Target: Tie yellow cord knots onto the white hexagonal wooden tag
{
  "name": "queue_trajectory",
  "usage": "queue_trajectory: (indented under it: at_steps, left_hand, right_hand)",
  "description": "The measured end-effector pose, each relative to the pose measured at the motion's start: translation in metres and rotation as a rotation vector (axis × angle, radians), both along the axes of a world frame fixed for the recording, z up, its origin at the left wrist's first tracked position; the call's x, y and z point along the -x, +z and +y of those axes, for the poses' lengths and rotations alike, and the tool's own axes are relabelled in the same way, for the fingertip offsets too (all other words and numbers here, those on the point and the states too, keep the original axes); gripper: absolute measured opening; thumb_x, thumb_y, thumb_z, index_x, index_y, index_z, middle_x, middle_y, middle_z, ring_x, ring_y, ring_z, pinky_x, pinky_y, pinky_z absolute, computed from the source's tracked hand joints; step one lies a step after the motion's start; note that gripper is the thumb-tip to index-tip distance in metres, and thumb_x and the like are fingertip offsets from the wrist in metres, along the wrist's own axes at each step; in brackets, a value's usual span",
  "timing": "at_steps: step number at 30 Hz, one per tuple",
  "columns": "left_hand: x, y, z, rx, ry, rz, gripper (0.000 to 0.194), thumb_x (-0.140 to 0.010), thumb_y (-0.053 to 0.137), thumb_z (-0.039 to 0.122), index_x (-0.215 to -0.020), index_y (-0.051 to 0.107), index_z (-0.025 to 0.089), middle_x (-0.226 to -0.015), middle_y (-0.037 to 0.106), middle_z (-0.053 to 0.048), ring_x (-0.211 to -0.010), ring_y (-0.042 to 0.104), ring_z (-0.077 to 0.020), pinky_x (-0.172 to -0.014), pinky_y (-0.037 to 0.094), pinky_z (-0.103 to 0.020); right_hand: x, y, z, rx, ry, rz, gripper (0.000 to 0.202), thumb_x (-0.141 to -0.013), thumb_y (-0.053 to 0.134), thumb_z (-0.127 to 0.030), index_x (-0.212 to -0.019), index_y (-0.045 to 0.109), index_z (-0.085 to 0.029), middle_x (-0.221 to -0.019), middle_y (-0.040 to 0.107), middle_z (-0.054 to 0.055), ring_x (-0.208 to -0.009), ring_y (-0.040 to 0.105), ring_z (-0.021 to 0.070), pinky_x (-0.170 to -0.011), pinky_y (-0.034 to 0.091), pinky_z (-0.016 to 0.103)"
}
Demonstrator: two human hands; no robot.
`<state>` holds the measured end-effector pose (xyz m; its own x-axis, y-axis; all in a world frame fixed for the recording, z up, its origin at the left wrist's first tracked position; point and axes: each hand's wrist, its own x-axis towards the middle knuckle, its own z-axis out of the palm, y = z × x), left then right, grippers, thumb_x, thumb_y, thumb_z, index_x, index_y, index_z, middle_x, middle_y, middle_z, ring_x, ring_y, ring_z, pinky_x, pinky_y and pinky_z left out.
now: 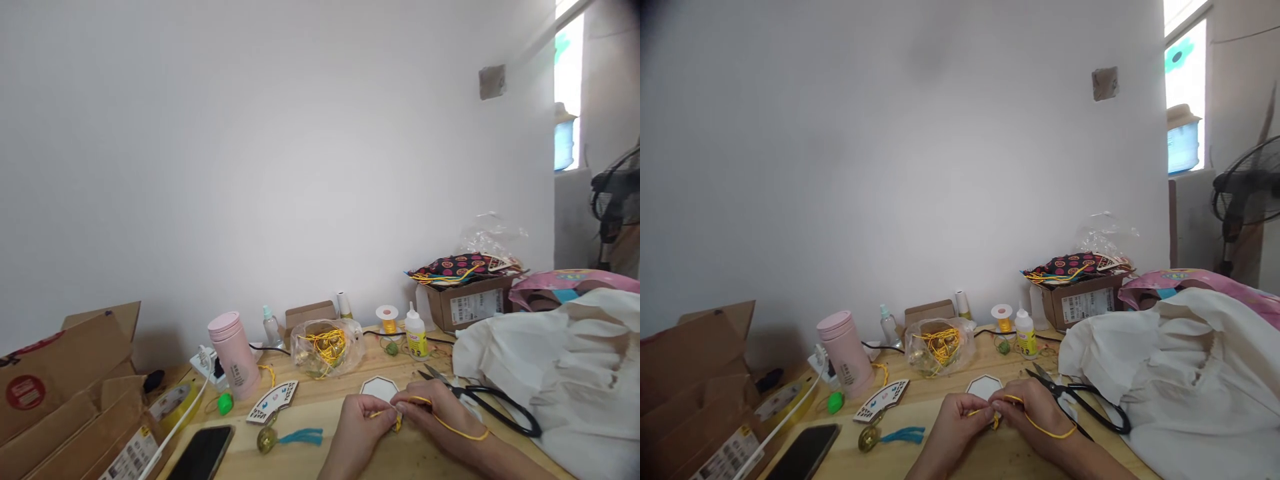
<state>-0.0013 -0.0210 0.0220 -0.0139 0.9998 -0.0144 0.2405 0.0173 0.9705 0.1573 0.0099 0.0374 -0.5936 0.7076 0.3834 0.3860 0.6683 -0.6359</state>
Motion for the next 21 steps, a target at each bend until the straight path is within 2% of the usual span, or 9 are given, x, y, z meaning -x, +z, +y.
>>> queue_trajectory:
  at_steps: [2,5,14,21]
  left_hand:
    - [0.0006,-0.0002,0.0003,-0.006,0.002,-0.012,0.03,-0.057,0.062,0.037,-0.066,0.067,0.009,-0.059,0.064,-0.003,-0.057,0.05,-0.0121,-0.056,0.036,-0.021]
    - [0.001,-0.0005,0.0009,-0.013,0.012,-0.027,0.027,-0.056,0.063,0.035,-0.065,0.067,0.009,-0.058,0.063,-0.003,-0.057,0.05,-0.0121,-0.056,0.036,-0.022]
    - [-0.0007,0.0024,-0.0008,-0.003,0.003,0.001,0.026,-0.057,0.062,0.034,-0.065,0.067,0.01,-0.06,0.065,-0.003,-0.059,0.05,-0.0129,-0.057,0.037,-0.022]
    - [0.001,0.0041,-0.0019,0.005,-0.057,0.039,0.026,-0.061,0.058,0.034,-0.069,0.069,0.012,-0.065,0.067,-0.004,-0.062,0.053,-0.0144,-0.06,0.038,-0.023]
  right_hand:
    - [-0.0011,0.0044,-0.0004,-0.027,0.026,-0.03,0.032,-0.08,0.036,-0.032,-0.075,0.066,-0.02,-0.064,0.063,0.002,-0.061,0.054,0.0142,-0.056,0.037,0.022]
    - [-0.0034,0.008,-0.0001,-0.051,-0.009,-0.107,0.028,-0.078,0.039,-0.03,-0.074,0.066,-0.021,-0.067,0.064,0.003,-0.062,0.056,0.0148,-0.056,0.037,0.022]
    - [-0.0049,-0.0003,0.0059,-0.12,-0.052,-0.235,0.024,-0.077,0.042,-0.029,-0.071,0.065,-0.024,-0.069,0.066,0.001,-0.063,0.058,0.0149,-0.054,0.036,0.021]
    - [-0.0072,0.0057,0.006,-0.118,-0.052,-0.286,0.022,-0.076,0.043,-0.028,-0.072,0.064,-0.024,-0.071,0.066,0.002,-0.064,0.057,0.0159,-0.054,0.035,0.022]
